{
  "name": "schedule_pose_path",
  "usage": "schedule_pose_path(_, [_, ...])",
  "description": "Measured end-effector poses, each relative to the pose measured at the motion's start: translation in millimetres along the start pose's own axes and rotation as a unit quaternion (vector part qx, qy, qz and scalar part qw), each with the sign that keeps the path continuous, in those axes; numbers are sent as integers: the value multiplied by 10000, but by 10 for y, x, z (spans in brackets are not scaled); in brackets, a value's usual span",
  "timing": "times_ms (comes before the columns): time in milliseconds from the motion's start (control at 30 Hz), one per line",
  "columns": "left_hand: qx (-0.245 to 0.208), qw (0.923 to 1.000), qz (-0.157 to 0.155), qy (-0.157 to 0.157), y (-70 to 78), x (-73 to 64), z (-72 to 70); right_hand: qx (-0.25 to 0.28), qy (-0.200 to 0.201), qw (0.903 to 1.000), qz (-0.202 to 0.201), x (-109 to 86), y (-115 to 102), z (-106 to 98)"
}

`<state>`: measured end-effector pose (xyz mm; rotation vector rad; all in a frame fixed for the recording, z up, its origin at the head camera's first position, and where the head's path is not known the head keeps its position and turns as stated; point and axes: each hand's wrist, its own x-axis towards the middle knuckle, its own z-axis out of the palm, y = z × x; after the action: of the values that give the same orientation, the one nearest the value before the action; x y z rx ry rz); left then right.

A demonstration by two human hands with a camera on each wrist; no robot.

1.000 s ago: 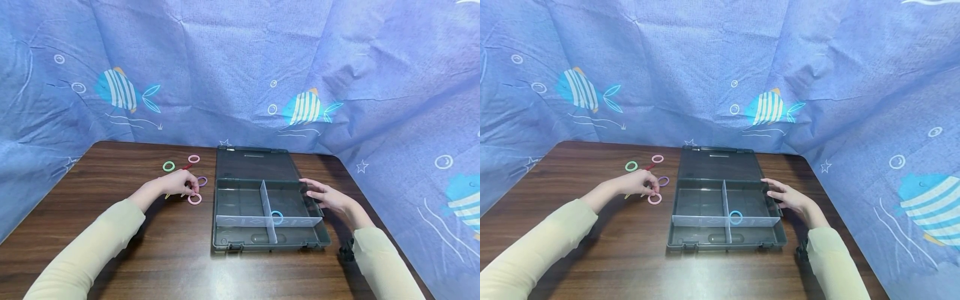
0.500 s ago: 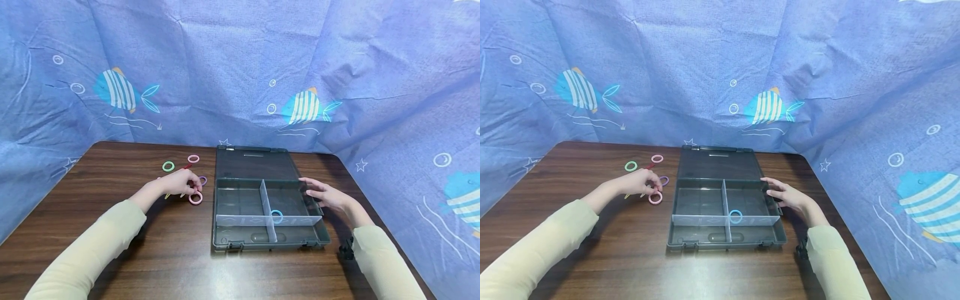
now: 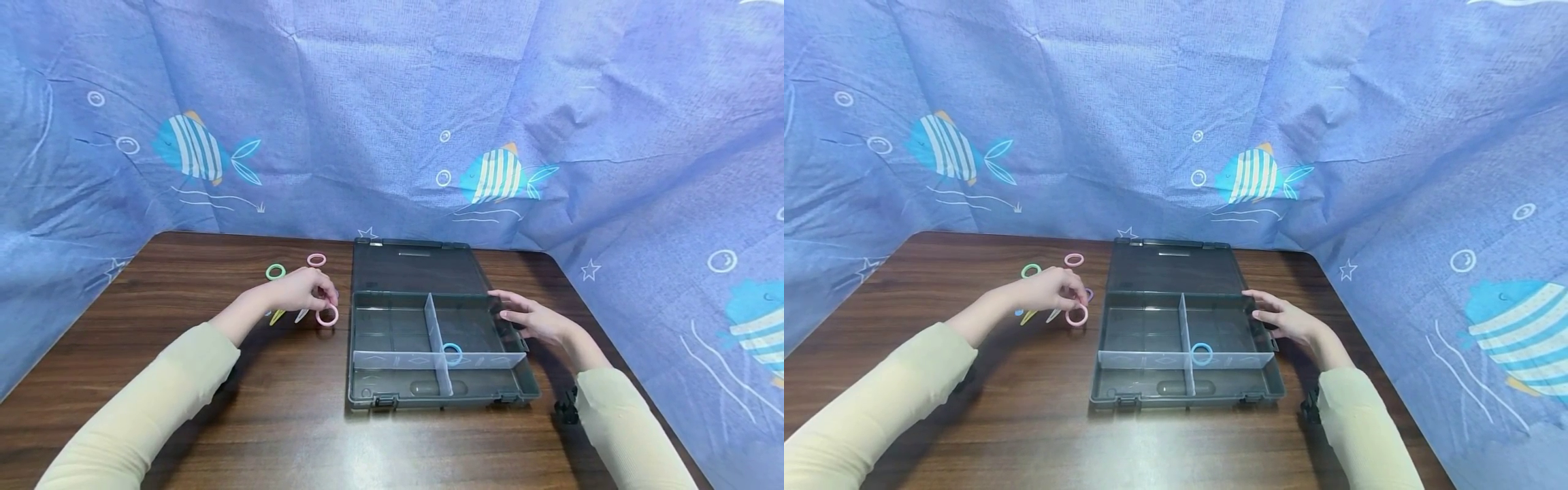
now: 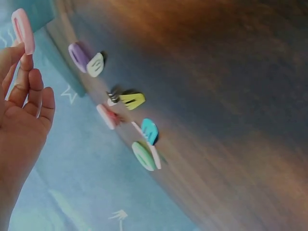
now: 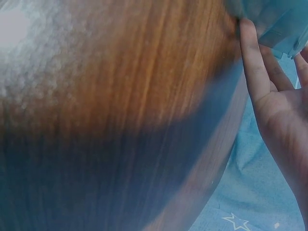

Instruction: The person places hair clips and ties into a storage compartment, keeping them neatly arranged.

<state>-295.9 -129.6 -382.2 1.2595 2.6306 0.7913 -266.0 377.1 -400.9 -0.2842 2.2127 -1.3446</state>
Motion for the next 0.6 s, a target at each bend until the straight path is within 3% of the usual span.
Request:
schedule_pose_path(333, [91, 9998, 189, 31, 167, 81, -178, -74, 4, 10000, -22, 2, 11, 3])
schedule_pose_path(600, [71, 9999, -136, 32, 370, 219, -329, -430, 107, 9989, -116, 12, 17, 8])
